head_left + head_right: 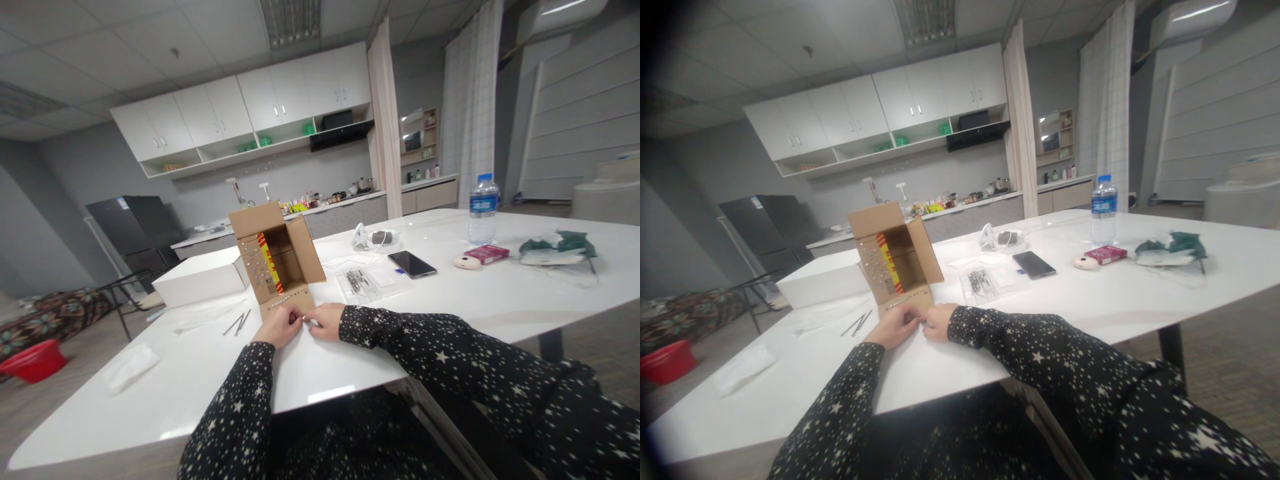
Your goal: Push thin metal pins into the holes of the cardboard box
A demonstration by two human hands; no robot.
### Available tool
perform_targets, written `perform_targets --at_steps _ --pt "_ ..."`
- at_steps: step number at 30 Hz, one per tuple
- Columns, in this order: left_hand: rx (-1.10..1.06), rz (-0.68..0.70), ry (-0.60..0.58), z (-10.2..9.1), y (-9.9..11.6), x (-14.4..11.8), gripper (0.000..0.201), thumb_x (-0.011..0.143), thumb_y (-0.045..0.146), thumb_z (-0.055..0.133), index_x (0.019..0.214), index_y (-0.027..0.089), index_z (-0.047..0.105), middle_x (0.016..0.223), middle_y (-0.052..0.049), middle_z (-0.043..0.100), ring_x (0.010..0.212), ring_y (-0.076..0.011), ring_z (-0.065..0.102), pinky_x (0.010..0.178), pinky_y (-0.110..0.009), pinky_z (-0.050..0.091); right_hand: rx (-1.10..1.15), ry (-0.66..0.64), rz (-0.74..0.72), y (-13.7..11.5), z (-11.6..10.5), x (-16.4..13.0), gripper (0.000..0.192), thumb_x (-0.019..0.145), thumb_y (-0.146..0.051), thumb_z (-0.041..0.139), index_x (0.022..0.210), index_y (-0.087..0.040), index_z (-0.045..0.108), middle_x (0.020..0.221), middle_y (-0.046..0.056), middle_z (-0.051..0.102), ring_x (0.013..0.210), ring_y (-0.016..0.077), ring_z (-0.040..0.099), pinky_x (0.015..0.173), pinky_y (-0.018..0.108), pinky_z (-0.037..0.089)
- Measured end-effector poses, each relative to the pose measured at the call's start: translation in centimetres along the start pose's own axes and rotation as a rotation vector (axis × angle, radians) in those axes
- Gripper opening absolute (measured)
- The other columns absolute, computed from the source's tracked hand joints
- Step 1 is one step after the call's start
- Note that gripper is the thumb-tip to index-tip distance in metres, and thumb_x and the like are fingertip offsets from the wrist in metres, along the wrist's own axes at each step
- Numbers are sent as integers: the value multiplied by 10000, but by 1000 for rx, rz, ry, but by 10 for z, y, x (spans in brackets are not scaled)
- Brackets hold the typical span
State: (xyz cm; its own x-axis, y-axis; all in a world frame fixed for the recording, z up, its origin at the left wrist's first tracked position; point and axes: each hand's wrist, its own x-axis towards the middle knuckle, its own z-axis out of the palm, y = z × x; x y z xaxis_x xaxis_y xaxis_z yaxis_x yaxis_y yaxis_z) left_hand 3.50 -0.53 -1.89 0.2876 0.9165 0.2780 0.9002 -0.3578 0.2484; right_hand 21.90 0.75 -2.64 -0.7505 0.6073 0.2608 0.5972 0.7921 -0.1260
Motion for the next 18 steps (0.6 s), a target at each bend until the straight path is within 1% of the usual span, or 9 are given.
perform_targets --at_steps 9,14,18 --pt "-21 5 -17 2 -2 1 152 765 231 492 788 173 630 677 -11 614 637 -127 529 593 -240 359 19 -13 -5 -2 -5 -1 389 776 -306 433 1103 -223 629 854 66 701 807 228 648 655 288 459" --pt "-7 9 -7 3 -3 0 138 784 230 486 787 179 613 686 -8 612 648 -130 534 601 -241 364 23 -26 9 -4 -8 -2 383 783 -311 436 1105 -220 624 874 70 700 820 227 647 655 283 455" --pt "-7 17 18 4 -4 1 124 802 216 468 807 180 587 749 -20 619 705 -140 548 641 -251 388 18 -35 14 -6 -12 -4 350 785 -315 425 1044 -212 636 868 79 698 804 228 645 645 284 450"
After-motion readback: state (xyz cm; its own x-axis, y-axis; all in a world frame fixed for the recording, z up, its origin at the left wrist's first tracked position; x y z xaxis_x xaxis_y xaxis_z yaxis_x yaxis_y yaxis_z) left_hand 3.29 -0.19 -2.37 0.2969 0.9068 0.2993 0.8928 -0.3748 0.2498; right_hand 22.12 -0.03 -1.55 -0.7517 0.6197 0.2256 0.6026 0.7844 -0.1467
